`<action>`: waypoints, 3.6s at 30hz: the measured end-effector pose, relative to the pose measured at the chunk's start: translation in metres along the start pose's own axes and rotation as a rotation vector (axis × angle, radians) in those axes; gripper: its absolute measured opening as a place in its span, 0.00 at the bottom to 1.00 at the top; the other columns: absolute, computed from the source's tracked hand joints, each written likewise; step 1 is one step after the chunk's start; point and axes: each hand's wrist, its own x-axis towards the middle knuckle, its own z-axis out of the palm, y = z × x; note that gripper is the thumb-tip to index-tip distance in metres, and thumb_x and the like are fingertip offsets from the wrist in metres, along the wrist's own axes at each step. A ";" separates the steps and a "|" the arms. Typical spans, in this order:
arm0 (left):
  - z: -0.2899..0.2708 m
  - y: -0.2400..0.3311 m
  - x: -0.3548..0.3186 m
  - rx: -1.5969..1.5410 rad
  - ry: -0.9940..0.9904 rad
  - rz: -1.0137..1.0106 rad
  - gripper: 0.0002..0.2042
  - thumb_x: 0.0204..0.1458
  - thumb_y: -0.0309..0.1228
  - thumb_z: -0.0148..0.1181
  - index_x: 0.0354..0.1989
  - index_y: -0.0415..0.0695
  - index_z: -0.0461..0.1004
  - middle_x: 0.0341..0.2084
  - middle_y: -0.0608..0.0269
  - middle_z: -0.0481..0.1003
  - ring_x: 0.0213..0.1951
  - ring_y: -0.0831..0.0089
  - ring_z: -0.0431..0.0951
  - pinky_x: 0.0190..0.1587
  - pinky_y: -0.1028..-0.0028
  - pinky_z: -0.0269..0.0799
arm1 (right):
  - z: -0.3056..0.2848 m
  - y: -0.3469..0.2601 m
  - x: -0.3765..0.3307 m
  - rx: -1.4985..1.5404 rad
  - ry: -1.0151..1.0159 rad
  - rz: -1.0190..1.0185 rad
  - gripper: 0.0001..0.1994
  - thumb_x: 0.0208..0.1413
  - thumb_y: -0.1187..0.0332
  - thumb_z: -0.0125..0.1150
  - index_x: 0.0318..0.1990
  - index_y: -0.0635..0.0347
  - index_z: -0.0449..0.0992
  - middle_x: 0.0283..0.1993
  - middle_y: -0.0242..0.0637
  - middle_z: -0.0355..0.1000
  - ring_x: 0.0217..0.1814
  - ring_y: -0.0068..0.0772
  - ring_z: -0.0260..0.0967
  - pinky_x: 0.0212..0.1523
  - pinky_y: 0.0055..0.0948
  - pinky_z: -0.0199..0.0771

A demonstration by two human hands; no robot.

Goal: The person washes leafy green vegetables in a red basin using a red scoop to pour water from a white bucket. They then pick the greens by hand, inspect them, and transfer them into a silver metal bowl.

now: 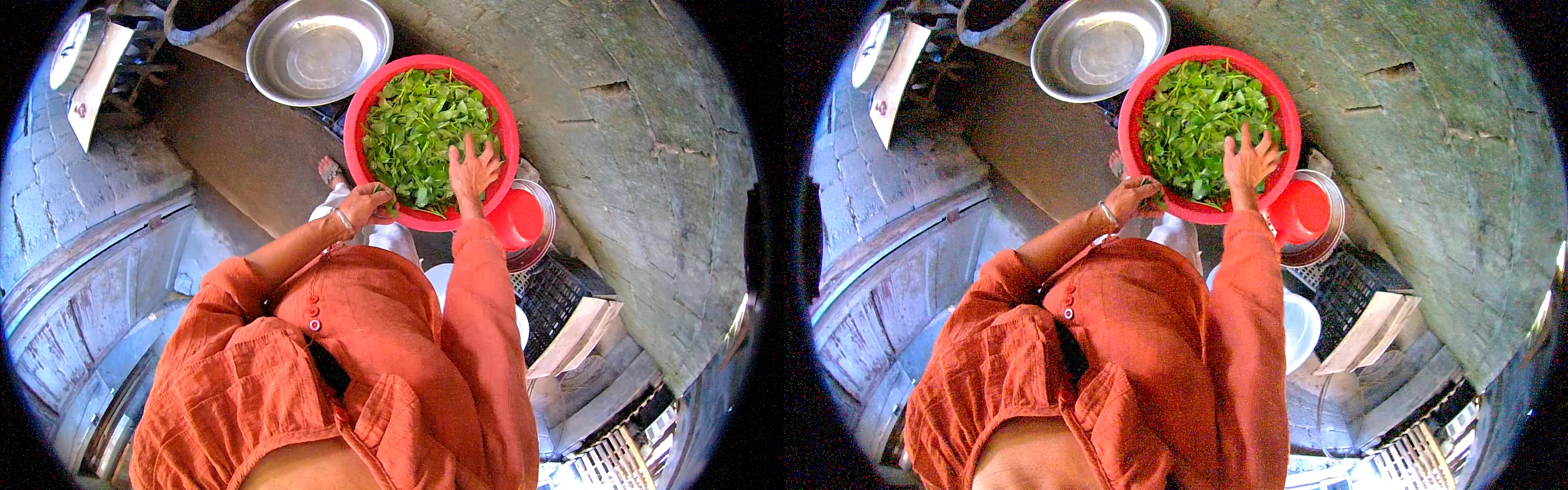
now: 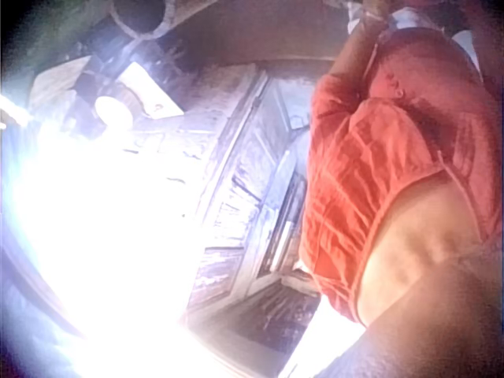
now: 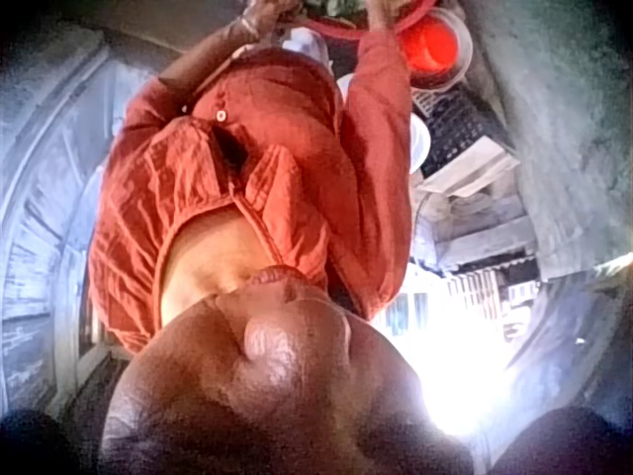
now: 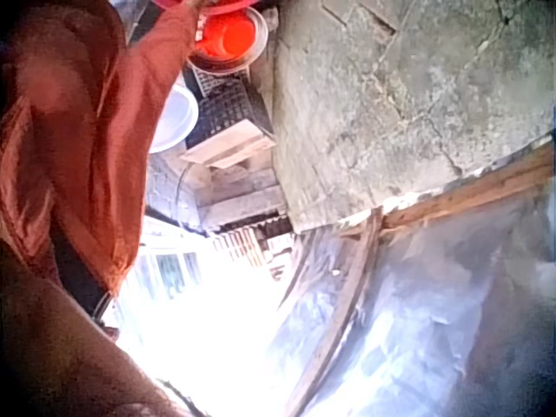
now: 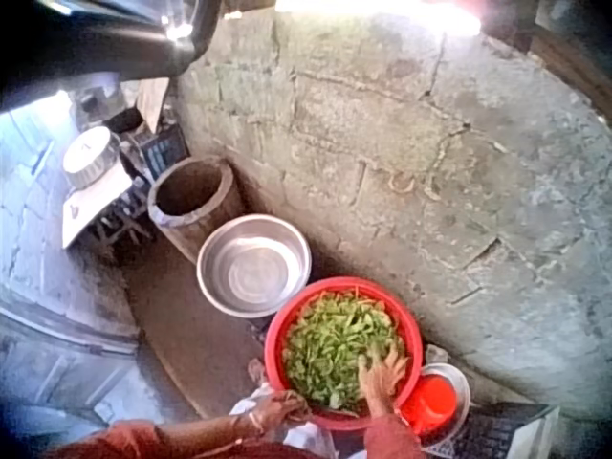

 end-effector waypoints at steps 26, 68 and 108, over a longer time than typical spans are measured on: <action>-0.010 -0.001 -0.001 -0.090 -0.002 0.008 0.09 0.54 0.32 0.48 0.39 0.42 0.67 0.32 0.60 0.73 0.32 0.67 0.76 0.37 0.63 0.76 | 0.040 0.004 -0.037 0.019 -0.567 -0.500 0.18 0.52 0.52 0.48 0.46 0.49 0.71 0.59 0.32 0.56 0.60 0.43 0.49 0.53 0.47 0.51; -0.063 0.003 -0.007 -0.079 0.027 0.051 0.08 0.56 0.34 0.47 0.36 0.42 0.67 0.29 0.63 0.73 0.29 0.73 0.74 0.37 0.70 0.75 | 0.064 -0.046 0.085 0.134 -0.105 0.006 0.17 0.48 0.52 0.50 0.44 0.43 0.72 0.56 0.40 0.55 0.54 0.51 0.54 0.47 0.48 0.63; -0.073 -0.004 -0.003 -0.105 0.037 0.037 0.05 0.55 0.30 0.47 0.35 0.43 0.67 0.28 0.61 0.73 0.30 0.71 0.75 0.37 0.69 0.75 | 0.073 -0.043 0.036 0.003 -0.284 -0.104 0.24 0.51 0.43 0.42 0.48 0.46 0.70 0.59 0.41 0.56 0.61 0.48 0.48 0.54 0.50 0.45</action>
